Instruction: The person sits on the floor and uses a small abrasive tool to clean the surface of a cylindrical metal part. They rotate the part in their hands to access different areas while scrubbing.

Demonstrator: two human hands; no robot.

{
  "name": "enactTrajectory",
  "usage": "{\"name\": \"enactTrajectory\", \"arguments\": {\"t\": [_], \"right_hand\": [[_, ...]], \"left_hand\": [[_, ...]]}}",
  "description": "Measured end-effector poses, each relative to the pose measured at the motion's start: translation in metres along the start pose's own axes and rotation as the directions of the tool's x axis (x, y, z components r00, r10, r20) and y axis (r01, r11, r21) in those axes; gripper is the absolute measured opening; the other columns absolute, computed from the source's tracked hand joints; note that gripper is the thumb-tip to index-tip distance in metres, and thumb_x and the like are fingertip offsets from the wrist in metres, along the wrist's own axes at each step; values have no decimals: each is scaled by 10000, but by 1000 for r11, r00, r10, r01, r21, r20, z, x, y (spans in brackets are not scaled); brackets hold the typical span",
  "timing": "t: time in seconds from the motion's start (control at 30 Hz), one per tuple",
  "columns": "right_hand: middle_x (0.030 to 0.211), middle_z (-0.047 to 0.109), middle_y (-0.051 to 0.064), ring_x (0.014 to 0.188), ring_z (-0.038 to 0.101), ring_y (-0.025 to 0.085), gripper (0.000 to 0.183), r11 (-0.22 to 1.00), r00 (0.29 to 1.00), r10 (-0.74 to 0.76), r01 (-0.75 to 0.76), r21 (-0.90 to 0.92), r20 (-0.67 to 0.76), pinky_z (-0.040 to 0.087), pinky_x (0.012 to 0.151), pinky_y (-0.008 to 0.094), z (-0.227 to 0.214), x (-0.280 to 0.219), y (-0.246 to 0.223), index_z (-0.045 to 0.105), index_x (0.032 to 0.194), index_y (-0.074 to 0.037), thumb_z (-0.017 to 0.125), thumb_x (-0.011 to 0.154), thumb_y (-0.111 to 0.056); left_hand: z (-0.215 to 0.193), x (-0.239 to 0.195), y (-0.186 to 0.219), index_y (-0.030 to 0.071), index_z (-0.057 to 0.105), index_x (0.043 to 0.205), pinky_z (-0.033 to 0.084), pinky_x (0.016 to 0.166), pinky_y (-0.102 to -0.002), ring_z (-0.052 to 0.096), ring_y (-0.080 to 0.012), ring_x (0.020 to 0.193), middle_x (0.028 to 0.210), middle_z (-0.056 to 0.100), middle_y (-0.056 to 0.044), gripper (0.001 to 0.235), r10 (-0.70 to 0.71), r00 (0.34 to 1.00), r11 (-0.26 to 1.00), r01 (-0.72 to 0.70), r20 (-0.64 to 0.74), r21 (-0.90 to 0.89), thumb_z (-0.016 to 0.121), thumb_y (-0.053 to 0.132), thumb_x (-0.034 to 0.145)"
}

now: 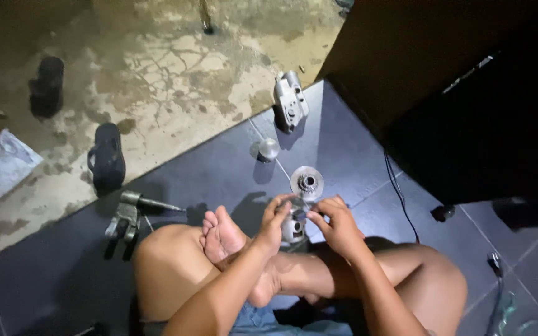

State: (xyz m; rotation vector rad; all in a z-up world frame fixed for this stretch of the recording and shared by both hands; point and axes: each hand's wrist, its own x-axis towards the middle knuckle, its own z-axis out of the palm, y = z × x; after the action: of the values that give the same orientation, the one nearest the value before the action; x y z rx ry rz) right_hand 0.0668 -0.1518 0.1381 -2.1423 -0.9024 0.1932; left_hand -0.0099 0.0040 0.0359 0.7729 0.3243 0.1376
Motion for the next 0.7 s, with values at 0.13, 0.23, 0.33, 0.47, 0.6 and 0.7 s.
{"name": "enactTrajectory", "arguments": {"t": [0.13, 0.23, 0.33, 0.47, 0.6, 0.7], "right_hand": [[856, 680, 125, 884, 599, 320, 202, 1000, 1000, 22, -22, -9, -12, 469, 824, 397, 2, 1, 8, 676, 860, -11, 737, 895, -201], [812, 686, 119, 861, 587, 324, 158, 989, 989, 149, -149, -19, 9, 473, 806, 403, 2, 5, -6, 718, 888, -37, 730, 894, -194], [819, 671, 117, 863, 579, 322, 180, 999, 999, -52, 51, 8, 18, 461, 820, 415, 2, 2, -12, 694, 841, -22, 763, 849, -188], [856, 683, 103, 876, 593, 305, 173, 999, 998, 43, -43, -5, -36, 473, 810, 409, 4, 1, 8, 696, 868, -24, 757, 874, -186], [842, 669, 116, 854, 569, 321, 192, 988, 988, -153, 153, -12, -10, 452, 822, 423, -6, 0, -28, 680, 848, -15, 770, 840, -184], [856, 682, 106, 865, 600, 301, 170, 1000, 997, -1, 0, -15, -72, 474, 783, 392, 2, -4, 8, 689, 886, -18, 748, 884, -177]], "left_hand": [[3, -5, 5, 37, 646, 1248, 497, 949, -293, 633, -147, 1043, 1129, 697, -51, 320, 61, 998, 987, -58, -14, 150, 547, 246, 1027], [-1, -7, 11, 26, 644, 1217, 499, 953, -302, 636, -156, 1065, 1136, 683, -57, 306, 98, 995, 993, -95, -32, 75, 514, 238, 1040], [-1, -6, 7, 30, 663, 1221, 473, 989, -283, 630, -148, 1094, 1160, 691, -66, 338, 151, 988, 977, -144, -35, 156, 472, 238, 1036], [-4, -5, 8, 38, 658, 1209, 489, 913, -350, 637, -223, 989, 1087, 682, -108, 306, 73, 997, 994, -74, 10, 85, 489, 209, 1018], [-4, -1, -3, 8, 651, 1212, 435, 1042, -308, 584, -173, 1151, 1179, 656, -95, 295, 161, 981, 960, -181, 107, 214, 503, 190, 1034], [-1, -5, 3, 6, 637, 1226, 429, 1048, -310, 593, -177, 1157, 1201, 660, -92, 322, 121, 991, 965, -132, 63, 226, 478, 206, 1030]]}}
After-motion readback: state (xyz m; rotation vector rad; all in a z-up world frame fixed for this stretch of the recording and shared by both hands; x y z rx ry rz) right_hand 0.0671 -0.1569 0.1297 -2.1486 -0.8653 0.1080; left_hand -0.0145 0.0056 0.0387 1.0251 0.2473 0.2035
